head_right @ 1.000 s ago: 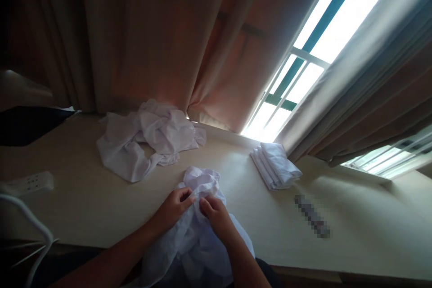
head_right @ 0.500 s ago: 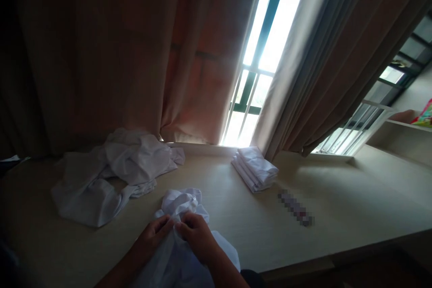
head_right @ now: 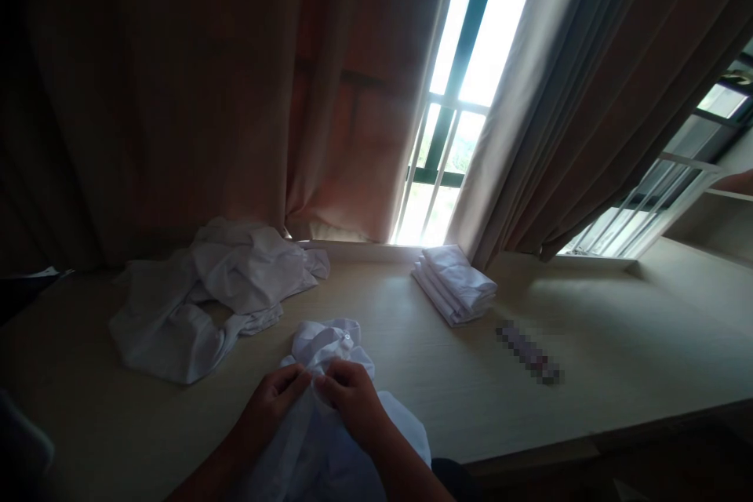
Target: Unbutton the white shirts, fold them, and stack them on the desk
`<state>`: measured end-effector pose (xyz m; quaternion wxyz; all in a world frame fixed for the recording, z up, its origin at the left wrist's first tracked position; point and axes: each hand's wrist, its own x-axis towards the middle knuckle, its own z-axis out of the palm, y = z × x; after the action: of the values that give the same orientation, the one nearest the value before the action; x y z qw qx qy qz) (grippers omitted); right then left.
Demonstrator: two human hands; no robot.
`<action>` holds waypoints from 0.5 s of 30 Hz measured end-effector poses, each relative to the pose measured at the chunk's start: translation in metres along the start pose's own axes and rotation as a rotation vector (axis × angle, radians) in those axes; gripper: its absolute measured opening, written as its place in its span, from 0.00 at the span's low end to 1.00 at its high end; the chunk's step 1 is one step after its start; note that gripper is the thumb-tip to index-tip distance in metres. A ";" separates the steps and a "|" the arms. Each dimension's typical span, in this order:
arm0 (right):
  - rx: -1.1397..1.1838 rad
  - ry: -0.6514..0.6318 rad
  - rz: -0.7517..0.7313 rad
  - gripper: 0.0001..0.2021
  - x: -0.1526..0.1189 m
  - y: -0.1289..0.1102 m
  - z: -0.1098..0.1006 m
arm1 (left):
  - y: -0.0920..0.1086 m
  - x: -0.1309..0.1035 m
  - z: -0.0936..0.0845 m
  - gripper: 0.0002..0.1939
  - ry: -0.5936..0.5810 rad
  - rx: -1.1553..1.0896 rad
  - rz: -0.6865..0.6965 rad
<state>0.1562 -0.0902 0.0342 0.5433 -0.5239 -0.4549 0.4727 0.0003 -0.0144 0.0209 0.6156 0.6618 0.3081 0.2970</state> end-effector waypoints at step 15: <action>0.070 0.032 0.060 0.20 0.003 0.000 0.009 | 0.000 0.000 -0.009 0.22 0.025 -0.041 -0.021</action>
<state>0.1474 -0.0860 0.0341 0.5541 -0.5257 -0.4131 0.4959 -0.0067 -0.0088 0.0216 0.6280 0.6421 0.3166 0.3051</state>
